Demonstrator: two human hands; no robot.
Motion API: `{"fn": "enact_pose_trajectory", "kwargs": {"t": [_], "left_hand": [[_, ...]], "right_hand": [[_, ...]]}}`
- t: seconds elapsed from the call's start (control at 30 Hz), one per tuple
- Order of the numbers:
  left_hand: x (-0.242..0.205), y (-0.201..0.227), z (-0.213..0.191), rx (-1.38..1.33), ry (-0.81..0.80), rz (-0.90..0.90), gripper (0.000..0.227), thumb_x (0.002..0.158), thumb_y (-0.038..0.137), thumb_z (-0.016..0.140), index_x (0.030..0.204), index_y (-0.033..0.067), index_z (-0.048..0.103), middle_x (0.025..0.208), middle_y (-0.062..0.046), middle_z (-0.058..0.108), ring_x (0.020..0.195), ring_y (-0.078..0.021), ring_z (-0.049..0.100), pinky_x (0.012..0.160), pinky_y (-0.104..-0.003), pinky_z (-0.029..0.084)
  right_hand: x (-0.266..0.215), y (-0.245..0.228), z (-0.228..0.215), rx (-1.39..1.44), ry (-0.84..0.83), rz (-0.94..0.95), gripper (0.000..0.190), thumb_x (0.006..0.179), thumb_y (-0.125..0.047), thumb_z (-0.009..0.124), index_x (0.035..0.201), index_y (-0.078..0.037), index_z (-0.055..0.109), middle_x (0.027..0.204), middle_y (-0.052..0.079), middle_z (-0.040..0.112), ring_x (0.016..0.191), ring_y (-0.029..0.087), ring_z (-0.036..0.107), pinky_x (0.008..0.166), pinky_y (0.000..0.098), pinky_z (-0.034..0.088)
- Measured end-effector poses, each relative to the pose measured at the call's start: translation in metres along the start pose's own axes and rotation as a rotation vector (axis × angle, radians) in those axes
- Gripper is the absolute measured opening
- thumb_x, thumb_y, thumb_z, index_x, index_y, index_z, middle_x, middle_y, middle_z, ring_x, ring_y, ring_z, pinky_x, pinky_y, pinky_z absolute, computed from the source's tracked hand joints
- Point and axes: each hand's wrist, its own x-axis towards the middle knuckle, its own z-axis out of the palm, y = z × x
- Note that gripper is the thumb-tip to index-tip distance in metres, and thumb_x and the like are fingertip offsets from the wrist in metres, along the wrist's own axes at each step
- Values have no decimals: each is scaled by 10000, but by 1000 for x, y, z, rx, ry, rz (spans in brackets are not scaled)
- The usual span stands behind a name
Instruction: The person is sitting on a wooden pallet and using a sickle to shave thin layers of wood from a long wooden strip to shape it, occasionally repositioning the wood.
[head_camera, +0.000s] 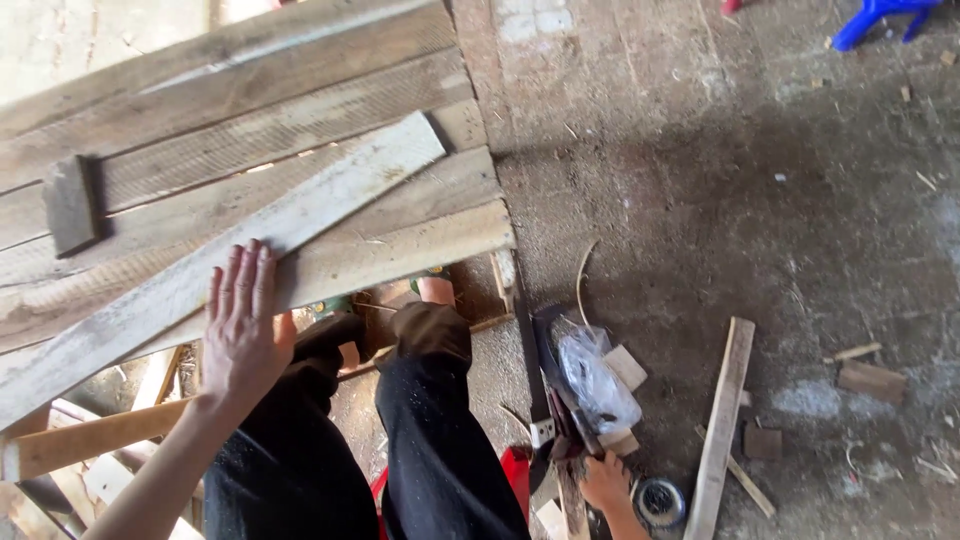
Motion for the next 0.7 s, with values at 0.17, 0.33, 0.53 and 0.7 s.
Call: {"fn": "enact_pose_trajectory", "kwargs": {"t": [0.17,0.33,0.53,0.7], "left_hand": [[-6,-8,15,6,83,8,810,855,51,633,1590,-41,305,1657,-241,311,1560,-369,258,1298,-528,183],[-7,-8,13,8,141,25,821,862,34,654,1597,-24,292,1651,-239,327,1552,-374,285,1293,-530,213],[10,-13,33,189,176,-22,826,736,202,726,1493,24,446,1548,-186,501,1434,-315,466,1199,-487,369],[27,-10,36,274,131,-28,1171,619,122,723,1644,349,203,1344,-168,562,1179,-303,539,955,-433,512]], "right_hand": [[-11,10,0,541,137,1,414,1110,-261,305,1230,-205,697,1360,55,334,1215,301,467,1058,372,422],[-53,7,-13,286,348,-125,412,1022,-179,444,1384,-373,475,1346,113,351,1036,387,567,865,433,507],[-234,-20,-94,1206,246,-126,735,970,-23,638,1559,-366,363,1043,215,604,665,287,574,642,372,471],[-328,-29,-147,1634,265,-520,817,1002,-103,513,1655,-408,129,819,222,558,495,215,423,430,365,367]]}}
